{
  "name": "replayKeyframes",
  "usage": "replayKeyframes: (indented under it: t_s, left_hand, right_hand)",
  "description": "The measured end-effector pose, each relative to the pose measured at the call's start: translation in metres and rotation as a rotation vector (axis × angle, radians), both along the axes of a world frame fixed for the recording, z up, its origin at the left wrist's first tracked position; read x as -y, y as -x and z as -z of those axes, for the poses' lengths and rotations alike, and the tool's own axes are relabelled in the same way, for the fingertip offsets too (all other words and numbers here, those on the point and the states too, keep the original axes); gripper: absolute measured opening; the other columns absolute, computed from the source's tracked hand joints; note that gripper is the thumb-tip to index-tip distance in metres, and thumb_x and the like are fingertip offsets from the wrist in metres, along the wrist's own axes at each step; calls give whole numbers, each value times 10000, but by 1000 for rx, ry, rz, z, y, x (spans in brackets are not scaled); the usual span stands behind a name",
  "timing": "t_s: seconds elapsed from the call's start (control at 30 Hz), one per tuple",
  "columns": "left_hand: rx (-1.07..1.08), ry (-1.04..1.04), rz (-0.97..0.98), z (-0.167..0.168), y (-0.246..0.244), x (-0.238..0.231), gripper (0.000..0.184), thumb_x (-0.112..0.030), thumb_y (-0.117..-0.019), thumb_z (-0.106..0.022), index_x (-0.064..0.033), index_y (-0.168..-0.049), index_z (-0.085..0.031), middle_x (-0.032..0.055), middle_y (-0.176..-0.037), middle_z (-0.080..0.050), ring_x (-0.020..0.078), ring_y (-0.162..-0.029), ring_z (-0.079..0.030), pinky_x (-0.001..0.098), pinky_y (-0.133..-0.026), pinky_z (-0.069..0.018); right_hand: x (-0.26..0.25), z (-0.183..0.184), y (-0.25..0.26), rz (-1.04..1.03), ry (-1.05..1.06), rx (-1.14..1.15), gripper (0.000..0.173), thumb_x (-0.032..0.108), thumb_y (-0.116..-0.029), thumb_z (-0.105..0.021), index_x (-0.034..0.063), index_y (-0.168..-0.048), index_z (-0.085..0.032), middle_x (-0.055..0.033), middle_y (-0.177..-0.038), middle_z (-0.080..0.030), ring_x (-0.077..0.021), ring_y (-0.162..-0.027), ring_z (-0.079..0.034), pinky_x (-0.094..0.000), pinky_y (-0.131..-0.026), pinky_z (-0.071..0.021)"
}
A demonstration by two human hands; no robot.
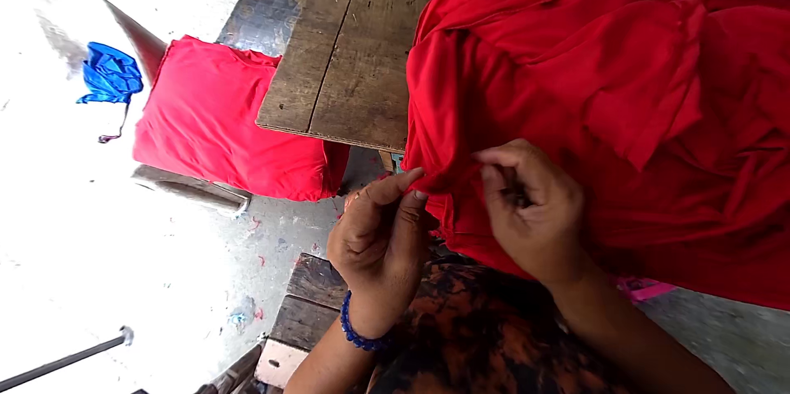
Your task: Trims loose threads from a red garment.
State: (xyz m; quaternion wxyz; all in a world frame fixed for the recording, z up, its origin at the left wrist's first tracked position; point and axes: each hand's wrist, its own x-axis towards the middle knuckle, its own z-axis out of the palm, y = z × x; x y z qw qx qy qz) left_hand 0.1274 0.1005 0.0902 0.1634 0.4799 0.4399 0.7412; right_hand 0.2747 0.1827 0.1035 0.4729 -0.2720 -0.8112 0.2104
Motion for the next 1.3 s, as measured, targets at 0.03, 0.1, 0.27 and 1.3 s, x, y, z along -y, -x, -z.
replayKeyframes:
  t_s: [0.03, 0.1, 0.27, 1.3]
  left_hand:
    - [22, 27, 53, 1, 3, -1, 161, -72, -1024, -611, -69, -1157, -702, -33, -929, -722, 19, -619, -642, 182, -529, -566]
    - [103, 100, 169, 2, 7, -3, 188, -61, -1035, -583, -84, -1203, -664, -33, -877, -700, 17, -582, -611, 170, -503, -541]
    - [209, 208, 365, 12, 12, -17, 171, -77, -1067, -512, -127, -1191, -619, -24, -834, -642, -5, -537, -492, 130, -461, -415]
    - [444, 8, 667, 30, 9, -22, 352, -171, -907, -780, -135, -1243, -682, 11, -1016, -754, 103, -817, -738, 273, -725, -637]
  right_hand:
    - [-7, -9, -7, -28, 17, 1, 170, -11, -977, -577, -99, -1076, -683, -91, -920, -638, -6, -798, -585, -106, -714, -494]
    - [-23, -24, -19, -67, 99, -8, 159, 33, -1025, -552, -67, -1055, -672, -30, -950, -631, 41, -820, -573, -97, -729, -487]
    - [-42, -34, -24, -186, 569, -156, 143, 140, -1078, -505, 123, -1008, -628, 87, -715, -535, 44, -458, -362, -92, -401, -301]
    - [-55, -24, -15, -130, 631, -182, 151, 66, -1039, -542, 125, -919, -612, 118, -667, -498, 60, -498, -401, -90, -437, -303]
